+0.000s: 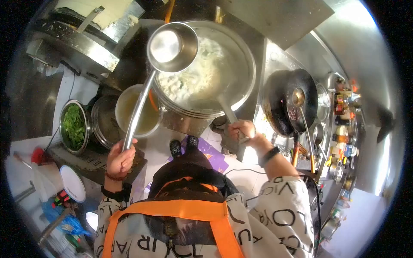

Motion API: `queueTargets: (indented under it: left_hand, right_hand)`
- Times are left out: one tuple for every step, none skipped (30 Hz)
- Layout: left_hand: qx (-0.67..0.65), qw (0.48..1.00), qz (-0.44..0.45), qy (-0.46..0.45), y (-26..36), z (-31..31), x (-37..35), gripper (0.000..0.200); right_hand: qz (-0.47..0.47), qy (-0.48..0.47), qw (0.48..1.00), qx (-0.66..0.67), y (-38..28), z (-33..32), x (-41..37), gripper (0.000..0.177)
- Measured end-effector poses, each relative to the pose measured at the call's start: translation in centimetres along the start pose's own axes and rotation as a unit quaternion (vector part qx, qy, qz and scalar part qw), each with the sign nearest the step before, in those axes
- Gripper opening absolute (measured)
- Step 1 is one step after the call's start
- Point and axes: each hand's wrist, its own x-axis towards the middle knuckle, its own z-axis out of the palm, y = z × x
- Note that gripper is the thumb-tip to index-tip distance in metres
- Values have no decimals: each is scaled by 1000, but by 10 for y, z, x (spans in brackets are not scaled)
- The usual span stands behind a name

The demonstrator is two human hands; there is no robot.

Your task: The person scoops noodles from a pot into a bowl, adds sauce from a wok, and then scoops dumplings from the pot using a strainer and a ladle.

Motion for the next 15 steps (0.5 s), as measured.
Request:
queueTargets:
  left_hand:
    - [46,998,-4,36,5,9,1,35]
    - [93,993,-8,71,10,15,4,33]
    - [93,993,-12,76,16,21,11,33]
    - [172,982,8,77,19,26,18,33]
    - [249,965,25,78,22,31,24,32]
    - [296,951,-2,85,33,36,27,32]
    - [298,951,-5,84,33,34,33,32]
    - [383,918,50,89,30,30,40,33]
    - [462,876,108,91,30,30,49,34]
    - [464,875,111,86,34,32,58,34]
    - [540,825,141,88,37,36,66,35]
    - [611,768,170,89,41,41,74,37]
    - [676,705,197,87,44,46,82,39]
    - [690,696,185,71,51,54,89,39]
    - [693,694,187,66,55,57,97,39]
  right_hand:
    - [-24,-12,999,18,3,2,7,18]
    - [-49,-24,998,37,7,2,11,22]
    - [-42,-25,998,39,8,4,8,22]
    - [-59,-39,996,48,12,6,-6,22]
    - [-75,-52,994,59,18,4,-18,22]
    - [-71,-86,989,95,28,-4,-22,24]
    - [-71,-86,989,99,37,-3,-32,24]
    - [-95,-50,991,78,44,-1,-46,25]
    - [-121,-14,991,55,48,4,-60,25]
    - [-127,-15,990,56,51,8,-71,25]
    - [-131,-24,989,65,56,11,-80,24]
    - [-135,-33,987,75,61,15,-87,23]
    - [-139,-32,987,80,64,19,-94,23]
    - [-141,-5,987,73,68,25,-99,22]
    - [-143,22,987,66,71,29,-102,20]
